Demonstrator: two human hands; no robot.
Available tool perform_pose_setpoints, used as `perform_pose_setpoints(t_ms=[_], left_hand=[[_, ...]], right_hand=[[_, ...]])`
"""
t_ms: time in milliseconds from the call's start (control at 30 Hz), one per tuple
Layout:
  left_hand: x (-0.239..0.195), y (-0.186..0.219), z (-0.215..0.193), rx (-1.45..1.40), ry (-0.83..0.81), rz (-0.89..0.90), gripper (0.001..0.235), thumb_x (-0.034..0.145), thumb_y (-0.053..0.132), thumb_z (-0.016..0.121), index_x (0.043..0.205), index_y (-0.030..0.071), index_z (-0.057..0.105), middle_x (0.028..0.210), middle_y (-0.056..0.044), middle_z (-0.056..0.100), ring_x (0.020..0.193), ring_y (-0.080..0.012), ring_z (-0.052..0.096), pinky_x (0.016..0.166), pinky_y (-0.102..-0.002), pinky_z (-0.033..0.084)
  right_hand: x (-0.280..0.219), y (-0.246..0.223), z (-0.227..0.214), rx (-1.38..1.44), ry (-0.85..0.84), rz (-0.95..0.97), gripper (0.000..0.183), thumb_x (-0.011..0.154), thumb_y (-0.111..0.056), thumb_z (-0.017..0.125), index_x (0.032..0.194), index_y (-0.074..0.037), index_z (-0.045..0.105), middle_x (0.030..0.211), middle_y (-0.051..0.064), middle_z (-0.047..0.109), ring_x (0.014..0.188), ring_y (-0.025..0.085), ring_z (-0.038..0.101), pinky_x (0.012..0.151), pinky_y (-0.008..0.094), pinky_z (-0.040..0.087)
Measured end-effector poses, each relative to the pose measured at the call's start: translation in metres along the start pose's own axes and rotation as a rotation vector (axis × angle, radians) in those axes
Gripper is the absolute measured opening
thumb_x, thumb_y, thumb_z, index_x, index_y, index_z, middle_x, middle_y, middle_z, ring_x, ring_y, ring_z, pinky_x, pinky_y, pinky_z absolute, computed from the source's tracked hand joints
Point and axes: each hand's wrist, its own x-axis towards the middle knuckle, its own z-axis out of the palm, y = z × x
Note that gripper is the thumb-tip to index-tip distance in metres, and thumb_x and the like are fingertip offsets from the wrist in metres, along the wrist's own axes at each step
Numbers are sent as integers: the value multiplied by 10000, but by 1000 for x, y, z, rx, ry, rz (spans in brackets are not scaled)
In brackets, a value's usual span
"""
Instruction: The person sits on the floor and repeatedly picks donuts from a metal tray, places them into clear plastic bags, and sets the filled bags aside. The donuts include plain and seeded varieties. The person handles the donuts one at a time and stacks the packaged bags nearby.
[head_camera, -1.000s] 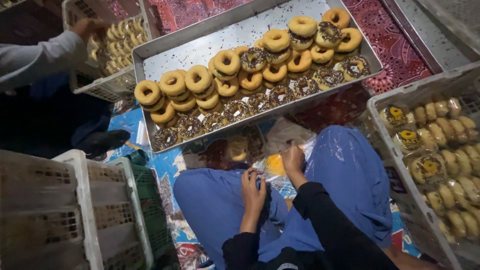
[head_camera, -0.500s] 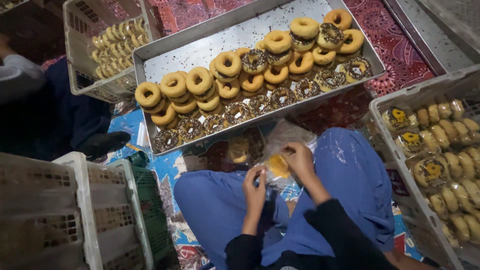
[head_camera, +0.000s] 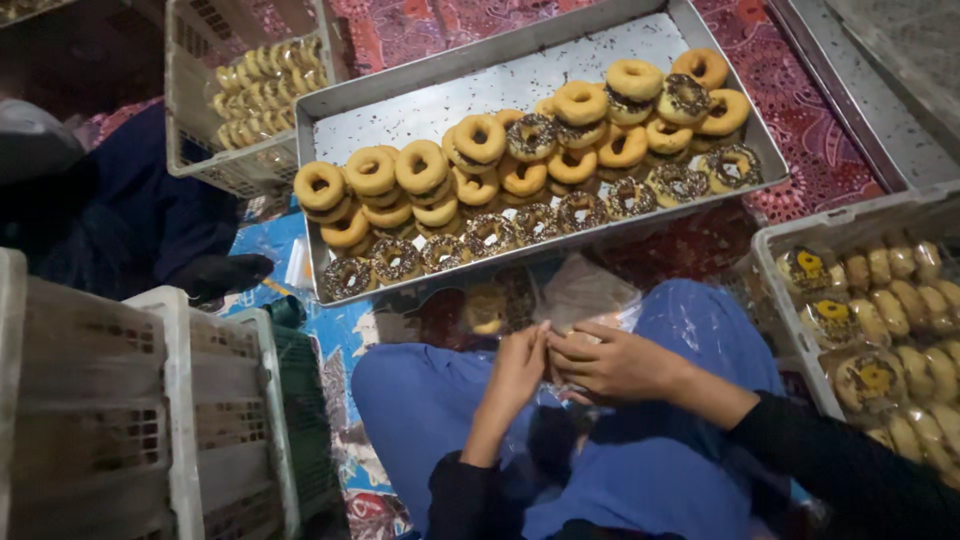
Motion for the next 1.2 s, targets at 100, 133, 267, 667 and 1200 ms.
perform_pose_setpoints(t_ms=[100, 133, 267, 667, 1200], left_hand=[[4, 29, -19, 334, -24, 55, 230, 1014, 198, 599, 1001, 10, 731, 776, -261, 667, 712, -407, 646, 634, -468, 500], [5, 38, -22, 467, -34, 77, 207, 967, 178, 624, 1041, 36, 755, 785, -256, 679, 751, -428, 663, 650, -497, 505], [5, 72, -34, 616, 4, 281, 488, 788, -24, 598, 1273, -75, 622, 958, -229, 651, 902, -417, 652, 772, -481, 531], [7, 137, -37, 376, 418, 542, 284, 960, 10, 626, 1240, -35, 652, 1044, -177, 643, 967, -362, 654, 843, -444, 539], [51, 21, -116, -1862, 744, 265, 162, 1142, 234, 640, 1228, 97, 655, 1089, -45, 683, 864, -132, 609, 745, -247, 521]], right_hand=[[6, 3, 6, -274, -189, -58, 312, 908, -264, 593, 1135, -76, 696, 1196, 127, 670, 1178, 254, 594, 1076, 432, 406], [9, 3, 8, -306, -228, -52, 343, 884, -269, 578, 1137, -65, 688, 1190, 125, 673, 1185, 251, 594, 1070, 428, 402], [18, 0, 6, -437, -392, -211, 407, 867, -270, 549, 1127, 13, 682, 1199, 148, 673, 1218, 308, 586, 1093, 463, 372], [65, 26, -39, -467, -488, 256, 607, 821, -319, 570, 1413, -189, 554, 1640, 12, 370, 1543, 258, 175, 1199, 630, 60], [146, 55, -4, 306, 266, 668, 220, 881, -400, 740, 894, -182, 724, 993, 34, 727, 943, 252, 690, 797, 411, 505]])
